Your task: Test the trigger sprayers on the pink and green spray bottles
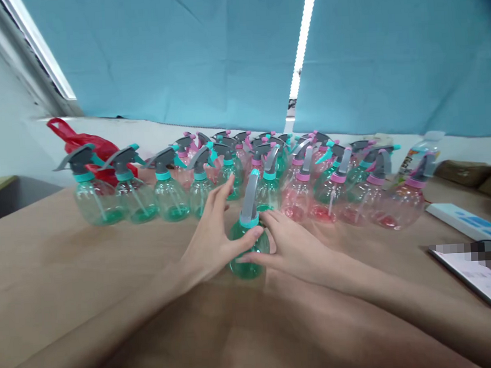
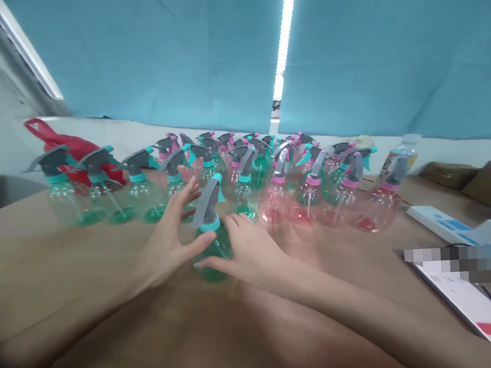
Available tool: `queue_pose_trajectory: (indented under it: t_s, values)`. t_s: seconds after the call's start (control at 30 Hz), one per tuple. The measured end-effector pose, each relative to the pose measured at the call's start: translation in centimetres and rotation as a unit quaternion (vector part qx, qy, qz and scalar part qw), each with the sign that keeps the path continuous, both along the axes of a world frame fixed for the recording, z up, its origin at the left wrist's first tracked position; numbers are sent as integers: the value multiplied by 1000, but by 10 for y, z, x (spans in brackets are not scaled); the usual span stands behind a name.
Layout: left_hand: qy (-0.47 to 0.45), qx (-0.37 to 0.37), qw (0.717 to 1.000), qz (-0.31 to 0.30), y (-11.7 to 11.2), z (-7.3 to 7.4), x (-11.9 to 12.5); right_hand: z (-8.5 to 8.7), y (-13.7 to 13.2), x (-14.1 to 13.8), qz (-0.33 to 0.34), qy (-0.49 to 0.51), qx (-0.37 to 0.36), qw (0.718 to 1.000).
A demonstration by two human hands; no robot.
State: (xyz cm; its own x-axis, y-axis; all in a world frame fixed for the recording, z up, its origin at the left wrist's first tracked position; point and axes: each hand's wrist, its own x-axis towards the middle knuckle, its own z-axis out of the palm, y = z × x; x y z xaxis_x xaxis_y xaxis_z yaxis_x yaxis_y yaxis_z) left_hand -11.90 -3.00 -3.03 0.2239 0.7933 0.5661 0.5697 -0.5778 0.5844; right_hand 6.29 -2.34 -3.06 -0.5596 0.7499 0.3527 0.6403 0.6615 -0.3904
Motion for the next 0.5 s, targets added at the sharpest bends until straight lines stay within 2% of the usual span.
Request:
queue_pose_trajectory:
  t_s: [0.1,0.2,0.27,0.37,0.5]
  values:
    - [36,73,996,43,-5,-16,-33,5,18,-9,-44,-44,37,997]
    - [66,63,993,71,-12,-30,-60,7,38,-18,-72,-76,32,994]
    - [119,52,988,85,-17,-37,-74,8,51,-24,-84,-88,21,992]
    - [176,60,978,98,-20,-43,-88,12,64,-33,-106,-107,9,989]
    - [208,66,971,101,-19,-44,-94,18,73,-43,-131,-134,-4,982]
